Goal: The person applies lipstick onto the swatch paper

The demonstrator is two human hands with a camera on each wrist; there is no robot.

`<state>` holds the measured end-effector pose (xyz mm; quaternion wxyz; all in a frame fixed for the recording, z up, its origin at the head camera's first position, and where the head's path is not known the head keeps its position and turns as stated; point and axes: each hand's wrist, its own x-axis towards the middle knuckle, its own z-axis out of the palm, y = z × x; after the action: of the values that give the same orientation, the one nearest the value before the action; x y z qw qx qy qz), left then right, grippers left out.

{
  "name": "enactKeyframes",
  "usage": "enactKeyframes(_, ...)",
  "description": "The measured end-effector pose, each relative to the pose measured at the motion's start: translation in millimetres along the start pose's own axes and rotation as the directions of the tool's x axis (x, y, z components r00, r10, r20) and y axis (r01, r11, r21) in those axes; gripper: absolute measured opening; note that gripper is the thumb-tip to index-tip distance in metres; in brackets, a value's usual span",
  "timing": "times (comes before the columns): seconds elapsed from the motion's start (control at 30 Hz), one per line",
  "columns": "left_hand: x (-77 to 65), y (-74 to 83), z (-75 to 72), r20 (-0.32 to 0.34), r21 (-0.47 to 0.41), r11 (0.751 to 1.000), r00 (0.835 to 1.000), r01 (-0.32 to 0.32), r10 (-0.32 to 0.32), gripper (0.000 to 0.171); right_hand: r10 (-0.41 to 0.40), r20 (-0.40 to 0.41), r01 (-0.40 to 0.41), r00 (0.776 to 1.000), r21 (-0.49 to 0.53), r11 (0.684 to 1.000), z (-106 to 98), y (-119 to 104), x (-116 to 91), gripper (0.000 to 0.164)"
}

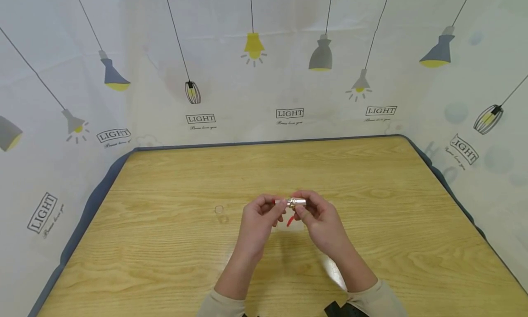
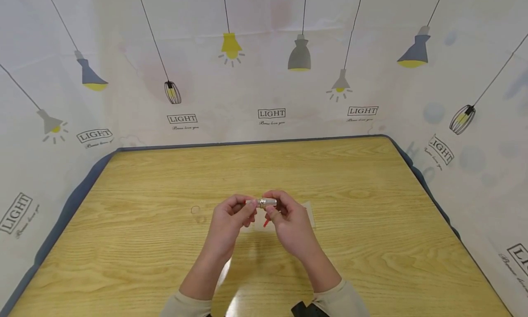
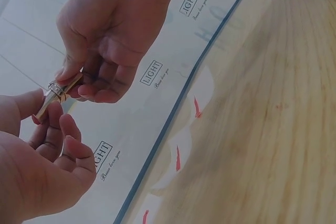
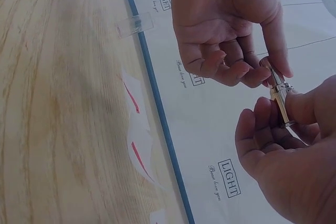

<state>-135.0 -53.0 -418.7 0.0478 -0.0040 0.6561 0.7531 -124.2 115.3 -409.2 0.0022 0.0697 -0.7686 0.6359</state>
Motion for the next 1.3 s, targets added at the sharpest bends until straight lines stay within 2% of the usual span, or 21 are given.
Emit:
enactKeyframes(0.43,0.0,3.5,-5.0,0.06,0.017,1.0,0.998,-0.013,0.012,0.028,-0.006,-0.001,0.006,1.0,0.012,1.0,0.4,-0.9,2.7,0.022)
enactKeyframes(0.83,0.4,4.1,-3.6,0.023,0.053,0.998,1.0,0.016,-0.017,0.025,0.008,0.007,-0.008,1.0,0.011,1.0,0.8,0.2,3.2,0.023)
enactKeyframes(1.3,-0.6,2.9,-3.2,0.009,0.069,0.997,1.0,0.017,-0.018,0.027,0.026,0.014,-0.026,1.0,0.003,1.0,0.8,2.4,2.9,0.025)
